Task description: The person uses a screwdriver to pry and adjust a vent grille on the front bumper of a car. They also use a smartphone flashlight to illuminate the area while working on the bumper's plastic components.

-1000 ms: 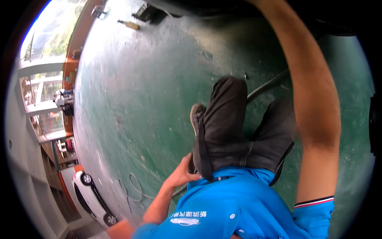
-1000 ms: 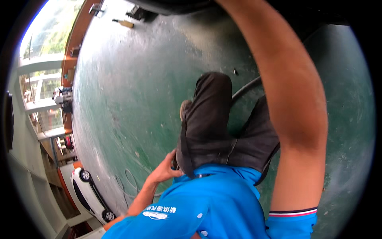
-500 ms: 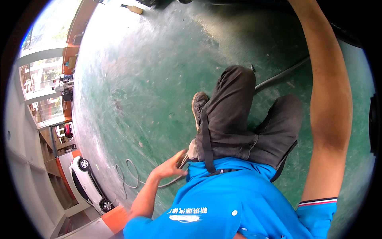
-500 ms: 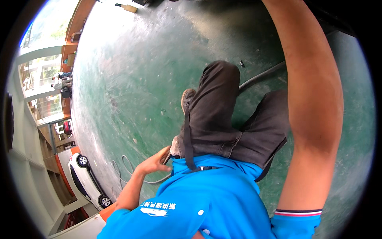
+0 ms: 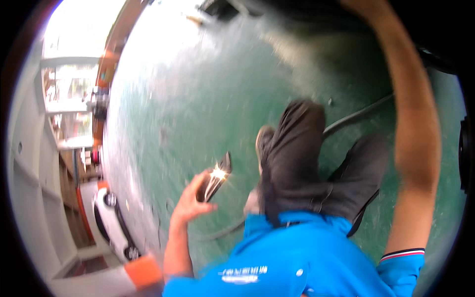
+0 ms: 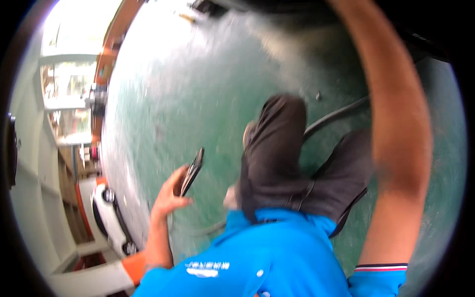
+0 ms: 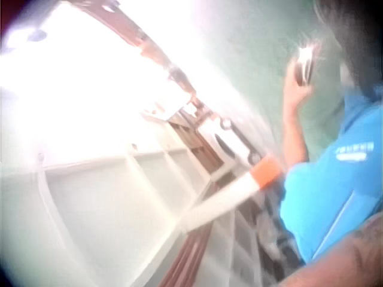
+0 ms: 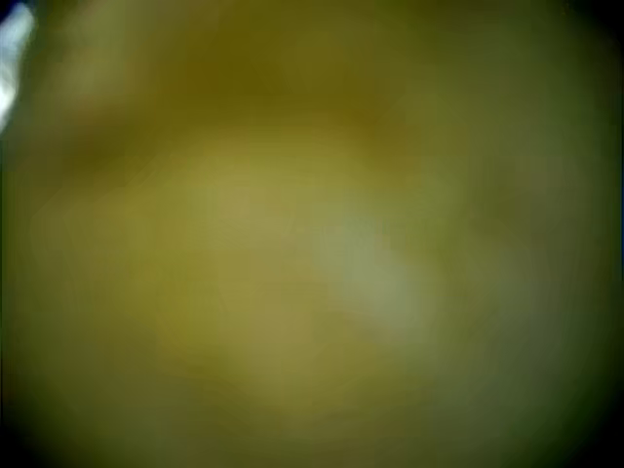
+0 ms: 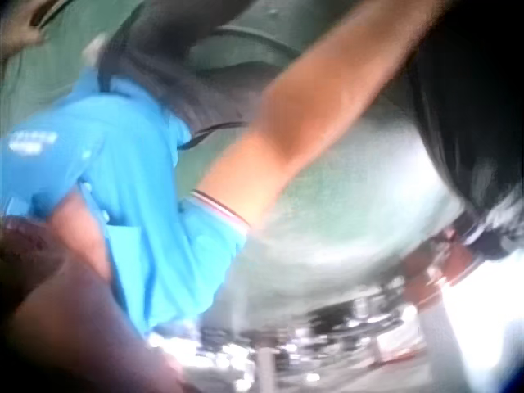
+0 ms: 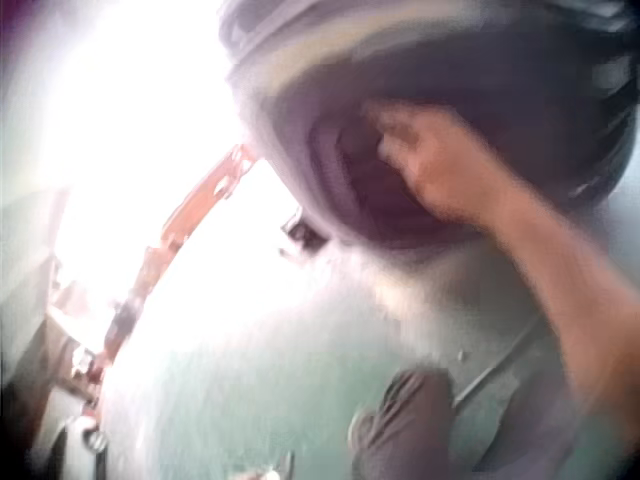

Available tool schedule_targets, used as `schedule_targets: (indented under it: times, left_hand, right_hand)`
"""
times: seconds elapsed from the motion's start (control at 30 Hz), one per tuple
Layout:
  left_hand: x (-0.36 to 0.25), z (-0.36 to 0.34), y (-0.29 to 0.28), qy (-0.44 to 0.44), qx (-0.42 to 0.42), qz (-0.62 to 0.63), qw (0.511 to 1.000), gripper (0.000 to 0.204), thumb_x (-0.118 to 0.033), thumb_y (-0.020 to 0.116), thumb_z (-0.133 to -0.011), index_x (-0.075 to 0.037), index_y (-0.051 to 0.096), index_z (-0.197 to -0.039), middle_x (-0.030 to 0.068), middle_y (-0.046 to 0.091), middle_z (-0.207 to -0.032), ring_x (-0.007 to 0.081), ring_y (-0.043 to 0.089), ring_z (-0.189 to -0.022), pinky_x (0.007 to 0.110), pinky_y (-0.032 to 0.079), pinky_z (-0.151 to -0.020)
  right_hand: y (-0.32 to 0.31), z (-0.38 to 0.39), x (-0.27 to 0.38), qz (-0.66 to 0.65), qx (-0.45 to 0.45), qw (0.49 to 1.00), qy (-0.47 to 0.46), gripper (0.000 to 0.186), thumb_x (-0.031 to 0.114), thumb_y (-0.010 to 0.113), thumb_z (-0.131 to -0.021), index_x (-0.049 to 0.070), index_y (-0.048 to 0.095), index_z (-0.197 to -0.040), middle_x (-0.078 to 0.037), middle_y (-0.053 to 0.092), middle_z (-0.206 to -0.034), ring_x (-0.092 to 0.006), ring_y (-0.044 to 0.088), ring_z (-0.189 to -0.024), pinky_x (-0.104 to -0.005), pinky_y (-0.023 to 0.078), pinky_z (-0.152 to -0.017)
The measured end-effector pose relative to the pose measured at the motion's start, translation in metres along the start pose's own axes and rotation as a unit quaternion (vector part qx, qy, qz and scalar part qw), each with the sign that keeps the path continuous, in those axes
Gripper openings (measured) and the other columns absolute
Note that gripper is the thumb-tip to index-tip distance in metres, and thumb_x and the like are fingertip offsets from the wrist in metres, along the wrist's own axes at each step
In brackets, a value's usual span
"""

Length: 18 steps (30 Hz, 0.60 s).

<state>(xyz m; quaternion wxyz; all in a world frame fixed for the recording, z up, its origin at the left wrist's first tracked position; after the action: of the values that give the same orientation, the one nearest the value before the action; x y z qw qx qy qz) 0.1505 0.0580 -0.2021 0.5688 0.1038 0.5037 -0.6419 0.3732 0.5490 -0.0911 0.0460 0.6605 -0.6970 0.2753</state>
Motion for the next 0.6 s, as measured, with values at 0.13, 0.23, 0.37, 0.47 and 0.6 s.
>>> schedule_targets:
  times: [0.13, 0.23, 0.37, 0.47, 0.6]
  left_hand:
    - [-0.036, -0.027, 0.038, 0.07, 0.049, 0.269, 0.959, 0.101, -0.027, 0.086, -0.057, 0.004, 0.046, -0.144, 0.0191, 0.058, -0.133, 0.027, 0.064, -0.109, 0.039, 0.049, -0.097]
    - [-0.096, -0.09, 0.06, 0.158, 0.138, 0.34, 0.917, 0.095, -0.03, 0.083, -0.062, 0.011, 0.046, -0.14, 0.0257, 0.058, -0.131, 0.0325, 0.065, -0.11, 0.043, 0.049, -0.099]
    - [-0.177, -0.155, 0.052, 0.224, 0.197, 0.304, 0.905, 0.092, -0.034, 0.079, -0.068, 0.014, 0.045, -0.139, 0.0312, 0.058, -0.13, 0.0368, 0.065, -0.109, 0.046, 0.05, -0.098]
    - [-0.215, -0.192, 0.032, 0.239, 0.215, 0.221, 0.921, 0.094, -0.036, 0.078, -0.068, 0.014, 0.043, -0.14, 0.0334, 0.058, -0.128, 0.0372, 0.066, -0.106, 0.046, 0.05, -0.096]
    - [-0.256, -0.222, 0.014, 0.267, 0.234, 0.134, 0.925, 0.098, -0.035, 0.079, -0.063, 0.014, 0.044, -0.14, 0.0362, 0.06, -0.123, 0.0393, 0.067, -0.105, 0.045, 0.052, -0.092]
  right_hand:
    - [0.035, 0.006, 0.024, -0.101, 0.086, 0.973, 0.187, 0.047, 0.021, 0.055, -0.098, 0.006, 0.053, -0.142, -0.028, 0.06, -0.13, -0.0417, 0.058, -0.121, -0.0427, 0.044, -0.105]
    - [0.029, 0.012, 0.013, -0.009, 0.066, 0.982, 0.179, 0.04, 0.021, 0.057, -0.097, 0.016, 0.06, -0.137, -0.017, 0.074, -0.1, -0.0318, 0.073, -0.087, -0.0431, 0.058, -0.082]
    - [0.026, 0.013, 0.007, -0.01, 0.056, 0.981, 0.186, 0.043, 0.015, 0.057, -0.095, 0.016, 0.06, -0.137, -0.017, 0.074, -0.1, -0.0317, 0.073, -0.088, -0.0448, 0.058, -0.08]
    - [0.021, 0.015, 0.006, -0.032, 0.036, 0.984, 0.17, 0.035, 0.009, 0.059, -0.09, 0.013, 0.068, -0.124, -0.015, 0.074, -0.099, -0.0327, 0.073, -0.089, -0.0443, 0.059, -0.078]
    - [0.023, 0.017, 0.006, -0.016, 0.021, 0.988, 0.152, 0.025, 0.007, 0.061, -0.086, 0.008, 0.073, -0.108, -0.013, 0.075, -0.097, -0.0307, 0.074, -0.088, -0.0425, 0.059, -0.075]
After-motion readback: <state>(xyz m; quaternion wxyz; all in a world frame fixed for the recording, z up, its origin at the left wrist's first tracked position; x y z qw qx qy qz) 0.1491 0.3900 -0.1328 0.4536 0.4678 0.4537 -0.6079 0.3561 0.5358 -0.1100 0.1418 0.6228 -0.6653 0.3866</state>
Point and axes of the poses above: each hand's wrist, its own z-axis away from the middle knuckle, its own y-axis out of the palm, x = y × z, the point moved 6 cm from there along -z, towards the middle knuckle
